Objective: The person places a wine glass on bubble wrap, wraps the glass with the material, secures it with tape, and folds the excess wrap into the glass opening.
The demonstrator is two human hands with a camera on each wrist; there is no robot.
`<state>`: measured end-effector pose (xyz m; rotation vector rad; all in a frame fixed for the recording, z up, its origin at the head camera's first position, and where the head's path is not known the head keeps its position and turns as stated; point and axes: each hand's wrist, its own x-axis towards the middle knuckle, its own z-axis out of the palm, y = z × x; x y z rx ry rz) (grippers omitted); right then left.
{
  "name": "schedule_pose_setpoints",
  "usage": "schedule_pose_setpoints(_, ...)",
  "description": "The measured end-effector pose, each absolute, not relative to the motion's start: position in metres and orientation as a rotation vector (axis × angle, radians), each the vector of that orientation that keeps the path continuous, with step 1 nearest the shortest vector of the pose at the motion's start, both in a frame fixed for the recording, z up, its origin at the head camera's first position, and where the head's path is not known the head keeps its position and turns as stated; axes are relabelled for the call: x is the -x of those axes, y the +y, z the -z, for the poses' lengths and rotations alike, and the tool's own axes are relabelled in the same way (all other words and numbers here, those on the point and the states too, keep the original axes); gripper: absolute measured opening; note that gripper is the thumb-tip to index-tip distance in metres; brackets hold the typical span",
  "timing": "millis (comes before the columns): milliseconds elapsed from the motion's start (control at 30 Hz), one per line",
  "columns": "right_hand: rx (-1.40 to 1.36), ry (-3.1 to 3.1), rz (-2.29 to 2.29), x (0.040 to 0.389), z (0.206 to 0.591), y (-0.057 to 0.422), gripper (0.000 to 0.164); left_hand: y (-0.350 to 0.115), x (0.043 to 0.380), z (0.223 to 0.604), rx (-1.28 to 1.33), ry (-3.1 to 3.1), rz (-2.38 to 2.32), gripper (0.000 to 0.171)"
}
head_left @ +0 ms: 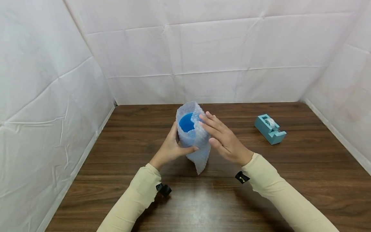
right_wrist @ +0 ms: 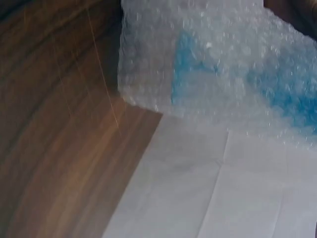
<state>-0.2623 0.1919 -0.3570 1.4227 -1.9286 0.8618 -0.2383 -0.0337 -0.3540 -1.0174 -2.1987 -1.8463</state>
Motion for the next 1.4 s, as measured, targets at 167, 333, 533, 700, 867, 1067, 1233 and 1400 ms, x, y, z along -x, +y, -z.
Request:
schedule_pose_setpoints(167, -1.451, -1.922, -0.677, 0.266, 0.349, 0.195, 0.045, -0.034, 0.247, 0.365, 1.041, -2.181, 1.83, 0.101)
schedule_pose_setpoints(333, -1.491, -1.88, -0.504, 0.269, 0.34, 0.198, 0.042, -0.035, 0.255, 0.377, 1.057, -2.196, 1.796, 0.101)
schedule_pose_setpoints(533, -1.53, -1.904, -0.39, 0.27, 0.333, 0.2, 0.043, -0.034, 0.254, 0.378, 1.071, -2.207, 1.792, 0.099)
schedule_pose_setpoints(700, -1.565, -1.924, -0.375, 0.268, 0.329, 0.199, 0.046, -0.033, 0.253, 0.378, 1.078, -2.225, 1.788, 0.101)
schedule_pose_setpoints(867, -1.581, -1.922, -0.38, 0.267, 0.328, 0.196, 0.047, -0.032, 0.253, 0.379, 1.108, -2.224, 1.786, 0.105)
schedule_pose_setpoints(1067, -1.578, -1.931, -0.335, 0.266, 0.328, 0.193, 0.052, -0.03, 0.253, 0.381, 1.147, -2.227, 1.793, 0.104)
schedule_pose_setpoints(1233, -1.556, -1.912, -0.404, 0.266, 0.332, 0.192, 0.05, -0.03, 0.254, 0.381, 1.171, -2.221, 1.771, 0.104)
schedule_pose_setpoints(1400, -1.466, -1.857, -0.504, 0.265, 0.335, 0.193, 0.043, -0.032, 0.253, 0.381, 1.15, -2.246, 1.74, 0.101)
